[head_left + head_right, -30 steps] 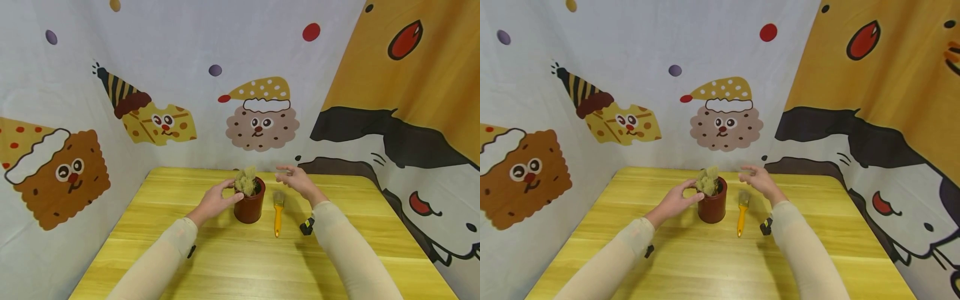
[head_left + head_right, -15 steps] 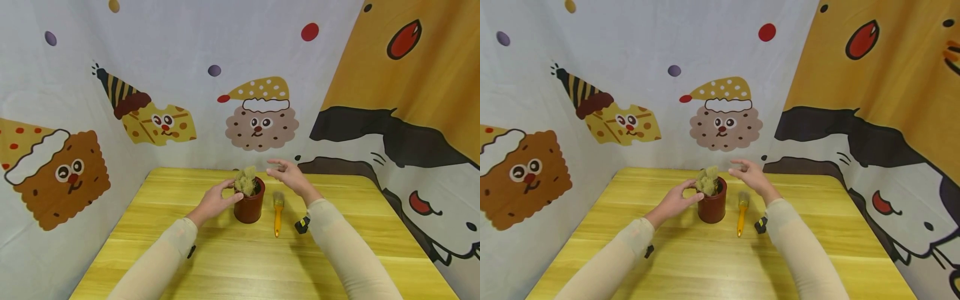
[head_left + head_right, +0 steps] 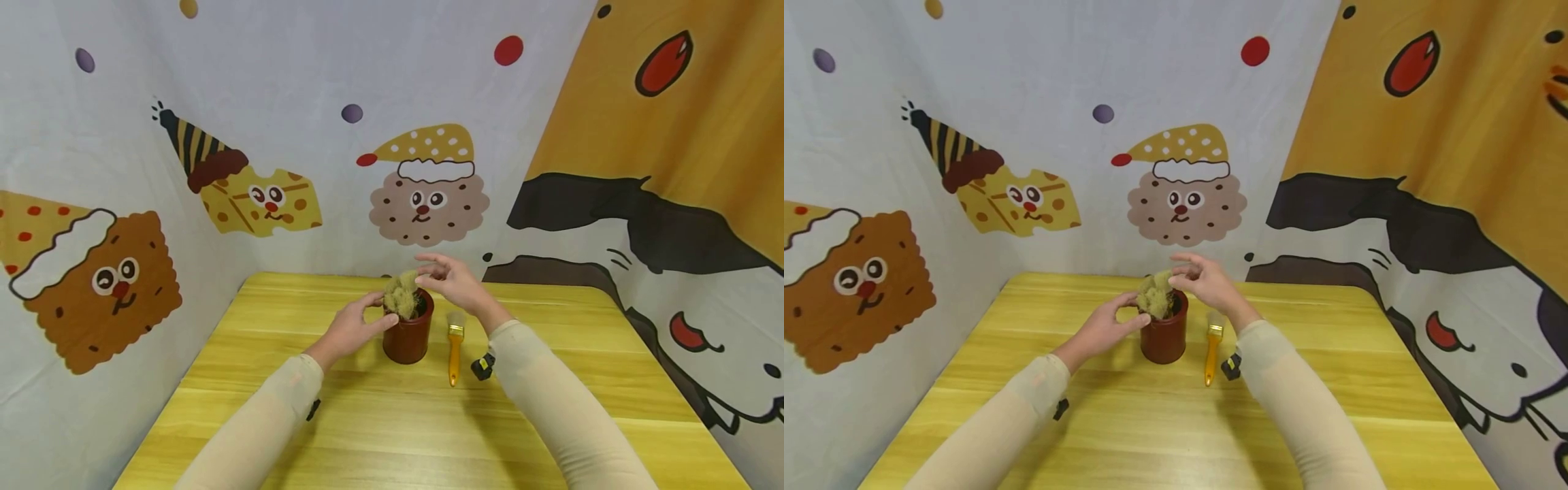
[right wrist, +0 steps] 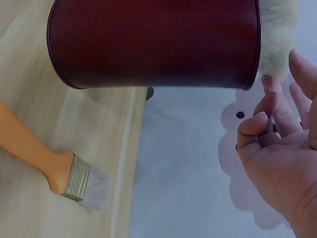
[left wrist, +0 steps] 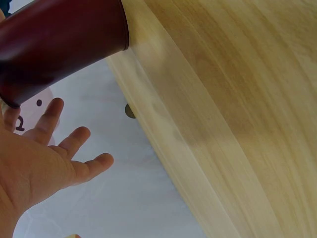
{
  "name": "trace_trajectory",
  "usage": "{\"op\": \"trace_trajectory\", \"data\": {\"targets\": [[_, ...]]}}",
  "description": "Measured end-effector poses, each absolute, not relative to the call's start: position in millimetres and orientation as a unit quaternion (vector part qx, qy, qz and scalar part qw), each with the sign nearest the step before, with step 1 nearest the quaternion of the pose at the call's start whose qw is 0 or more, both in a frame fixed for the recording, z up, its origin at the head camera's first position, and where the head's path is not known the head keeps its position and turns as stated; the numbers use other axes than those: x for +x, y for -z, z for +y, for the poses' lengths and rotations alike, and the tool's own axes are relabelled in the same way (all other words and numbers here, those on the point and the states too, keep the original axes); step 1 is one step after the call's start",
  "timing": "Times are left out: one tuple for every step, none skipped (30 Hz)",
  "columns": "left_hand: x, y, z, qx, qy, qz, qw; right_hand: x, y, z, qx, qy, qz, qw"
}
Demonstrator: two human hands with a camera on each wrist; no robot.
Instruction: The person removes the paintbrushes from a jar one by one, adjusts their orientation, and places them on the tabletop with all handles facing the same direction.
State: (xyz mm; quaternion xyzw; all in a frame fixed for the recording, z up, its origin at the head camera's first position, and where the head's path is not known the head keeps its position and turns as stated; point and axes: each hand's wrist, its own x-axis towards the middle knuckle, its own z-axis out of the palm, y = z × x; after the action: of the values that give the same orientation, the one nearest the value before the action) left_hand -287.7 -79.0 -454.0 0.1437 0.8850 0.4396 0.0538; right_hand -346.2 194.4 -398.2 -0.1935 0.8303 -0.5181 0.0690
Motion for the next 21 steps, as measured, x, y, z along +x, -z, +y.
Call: {"op": "trace_trajectory", "data": {"targets": [[-287.7, 453.9, -79.0, 0.144, -0.439, 0.885, 0.053, -346.1, 397.9, 192.7, -0.198, 0.515, 0.831, 0.069], [-287.7, 453.8, -79.0, 0.143, -0.440, 0.885, 0.053, -346.0, 397.8, 191.3, -0.201, 0.512, 0.832, 0.068], [-287.8, 453.8, -79.0, 0.143, -0.441, 0.885, 0.053, -345.7, 397.9, 190.3, -0.205, 0.509, 0.833, 0.068], [-288.0, 453.8, -78.9, 0.143, -0.441, 0.885, 0.054, -345.8, 398.2, 189.4, -0.209, 0.506, 0.835, 0.066], [-288.2, 453.9, -79.0, 0.142, -0.442, 0.884, 0.055, -345.6, 398.6, 188.7, -0.211, 0.501, 0.837, 0.065], [-288.4, 454.3, -79.1, 0.142, -0.442, 0.884, 0.055, -345.5, 399.1, 188.3, -0.210, 0.499, 0.838, 0.064], [-288.9, 454.6, -79.0, 0.142, -0.442, 0.884, 0.055, -345.3, 399.5, 188.2, -0.211, 0.495, 0.840, 0.063], [-289.2, 454.7, -78.8, 0.141, -0.442, 0.884, 0.056, -344.9, 400.0, 188.3, -0.212, 0.491, 0.843, 0.061], [-289.4, 455.1, -78.9, 0.142, -0.442, 0.884, 0.056, -344.7, 400.6, 188.5, -0.212, 0.487, 0.846, 0.058], [-289.7, 455.5, -79.0, 0.143, -0.441, 0.884, 0.055, -344.8, 401.4, 188.6, -0.211, 0.482, 0.848, 0.056], [-289.9, 455.9, -79.0, 0.143, -0.441, 0.885, 0.055, -344.7, 402.1, 188.7, -0.210, 0.479, 0.850, 0.055], [-290.1, 456.1, -78.9, 0.143, -0.440, 0.885, 0.054, -344.8, 403.0, 188.8, -0.208, 0.477, 0.852, 0.054], [-290.3, 456.2, -78.9, 0.143, -0.440, 0.885, 0.054, -344.8, 403.8, 188.8, -0.208, 0.474, 0.854, 0.053], [-290.2, 456.3, -78.9, 0.143, -0.439, 0.885, 0.052, -345.0, 404.6, 188.9, -0.206, 0.472, 0.856, 0.052], [-290.1, 456.4, -78.8, 0.143, -0.440, 0.885, 0.052, -345.2, 405.5, 188.8, -0.205, 0.471, 0.857, 0.052], [-290.0, 456.2, -78.6, 0.142, -0.441, 0.885, 0.053, -345.4, 406.4, 188.7, -0.205, 0.468, 0.858, 0.050], [-289.8, 456.1, -78.4, 0.141, -0.442, 0.884, 0.054, -345.4, 407.1, 188.5, -0.204, 0.466, 0.859, 0.049], [-289.5, 455.9, -78.3, 0.140, -0.443, 0.884, 0.054, -345.2, 407.5, 188.4, -0.206, 0.463, 0.861, 0.049], [-289.2, 455.8, -78.1, 0.140, -0.444, 0.883, 0.054, -344.8, 407.6, 188.2, -0.208, 0.461, 0.862, 0.048], [-288.9, 455.5, -78.0, 0.138, -0.445, 0.883, 0.056, -344.3, 407.6, 187.9, -0.208, 0.458, 0.863, 0.049], [-288.7, 455.3, -77.8, 0.138, -0.447, 0.882, 0.057, -343.7, 407.7, 187.5, -0.210, 0.457, 0.863, 0.050]]}}
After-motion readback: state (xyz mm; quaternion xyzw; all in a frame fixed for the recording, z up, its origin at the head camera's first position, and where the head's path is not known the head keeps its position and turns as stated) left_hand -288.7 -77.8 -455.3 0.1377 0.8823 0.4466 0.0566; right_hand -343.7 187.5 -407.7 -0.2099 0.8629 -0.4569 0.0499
